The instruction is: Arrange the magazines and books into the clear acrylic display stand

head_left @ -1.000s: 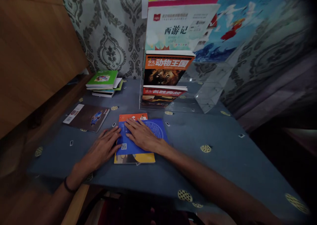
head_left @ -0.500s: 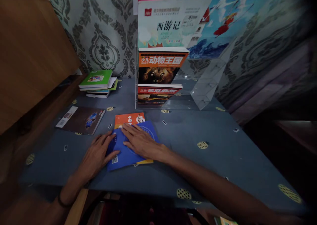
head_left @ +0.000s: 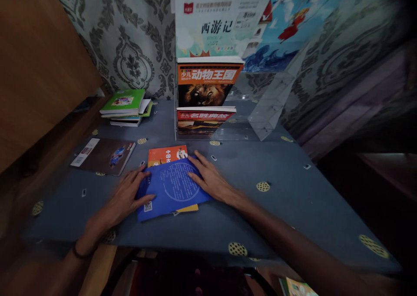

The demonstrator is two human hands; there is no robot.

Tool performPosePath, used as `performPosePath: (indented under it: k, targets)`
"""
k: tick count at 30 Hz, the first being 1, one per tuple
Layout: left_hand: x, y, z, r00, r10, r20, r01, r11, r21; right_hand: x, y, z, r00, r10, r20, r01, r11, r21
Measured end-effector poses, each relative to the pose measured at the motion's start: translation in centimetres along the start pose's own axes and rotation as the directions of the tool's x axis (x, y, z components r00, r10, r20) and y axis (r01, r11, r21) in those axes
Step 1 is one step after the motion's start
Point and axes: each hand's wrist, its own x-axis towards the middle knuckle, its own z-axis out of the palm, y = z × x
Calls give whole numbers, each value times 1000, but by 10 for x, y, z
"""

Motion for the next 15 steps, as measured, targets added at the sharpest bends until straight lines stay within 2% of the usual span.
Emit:
performPosePath:
  k: [3,5,7,9,12,15]
  targets:
    - [9,3,-7,999,-26,31,28,997,-65,1,8,1,989,92,-117,-69,980,189]
    - [14,4,-9,998,-67,13,68,994,-87,3,11,3,975,179,-130,-117,917,382]
    - [19,5,-8,992,-123,-34,119,988,-95,4,13,4,963,250,-99,-156,820,551]
    - [24,5,-7,983,-170,-75,160,980,-120,5,13,5,953,296,-66,-184,739,648]
    - [30,5,-7,970,-239,-36,228,953,-199,5,11,2,935,355,-10,-243,660,711]
    - [33,7,-7,949,-314,7,304,911,-278,0,7,-3,913,396,96,-325,568,756]
